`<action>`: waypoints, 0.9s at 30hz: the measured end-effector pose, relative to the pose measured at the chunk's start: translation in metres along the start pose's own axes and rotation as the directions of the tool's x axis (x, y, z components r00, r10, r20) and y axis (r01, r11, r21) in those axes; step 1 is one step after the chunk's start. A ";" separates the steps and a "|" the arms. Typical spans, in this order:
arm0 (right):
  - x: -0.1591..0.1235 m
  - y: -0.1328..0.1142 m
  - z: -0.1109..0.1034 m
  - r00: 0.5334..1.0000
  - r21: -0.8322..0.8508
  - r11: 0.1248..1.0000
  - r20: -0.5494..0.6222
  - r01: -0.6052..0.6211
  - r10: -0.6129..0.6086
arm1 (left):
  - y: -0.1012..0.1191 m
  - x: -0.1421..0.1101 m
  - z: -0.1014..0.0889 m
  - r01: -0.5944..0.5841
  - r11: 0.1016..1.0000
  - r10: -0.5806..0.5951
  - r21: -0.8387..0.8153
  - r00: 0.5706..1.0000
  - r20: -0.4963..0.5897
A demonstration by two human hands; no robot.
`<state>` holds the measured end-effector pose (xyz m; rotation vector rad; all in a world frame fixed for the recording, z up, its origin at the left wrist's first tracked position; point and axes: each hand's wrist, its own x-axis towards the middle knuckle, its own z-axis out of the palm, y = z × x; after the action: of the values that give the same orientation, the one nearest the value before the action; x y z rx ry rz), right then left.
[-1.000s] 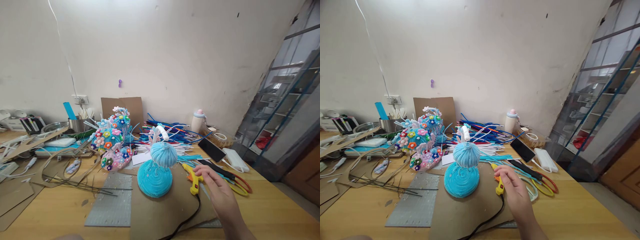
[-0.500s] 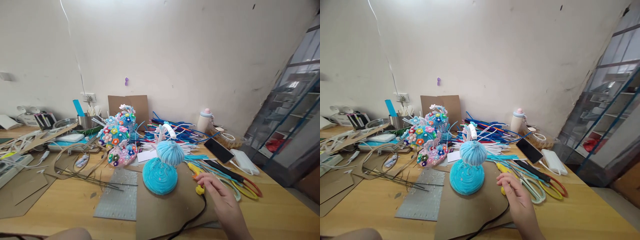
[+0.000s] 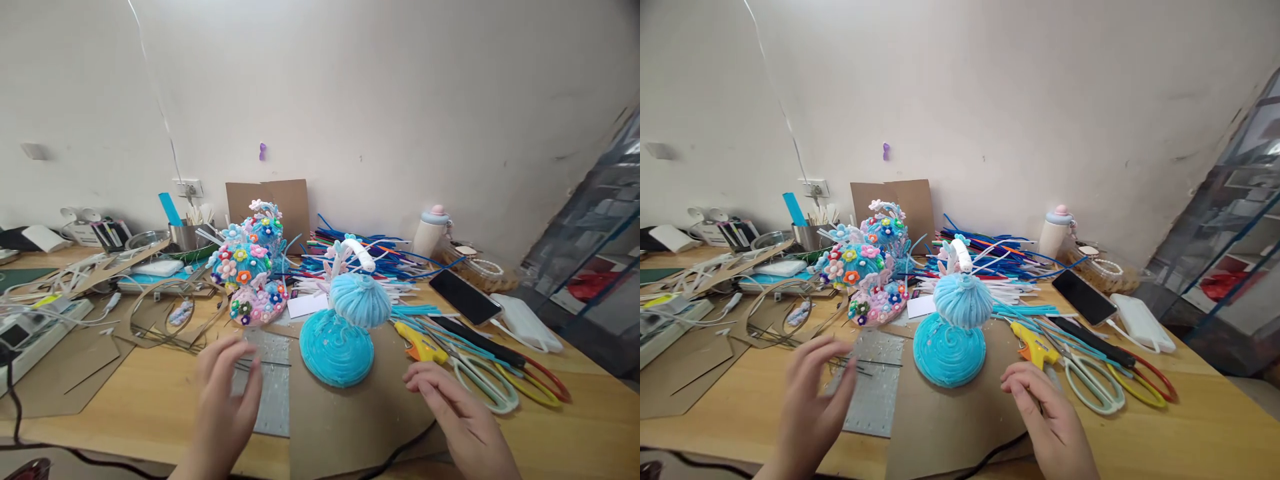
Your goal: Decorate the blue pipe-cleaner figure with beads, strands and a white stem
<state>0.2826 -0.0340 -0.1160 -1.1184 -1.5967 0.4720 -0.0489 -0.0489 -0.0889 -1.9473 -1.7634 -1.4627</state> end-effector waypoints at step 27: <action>-0.007 -0.024 0.030 0.890 0.049 0.970 0.388 0.240 -0.240 | -0.052 0.072 0.038 0.760 0.545 -0.371 -0.353 0.597 0.711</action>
<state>0.2452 -0.0441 -0.1113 -0.8413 -2.0555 0.5534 -0.0822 0.0418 -0.0829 -2.4069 -2.7124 -2.0773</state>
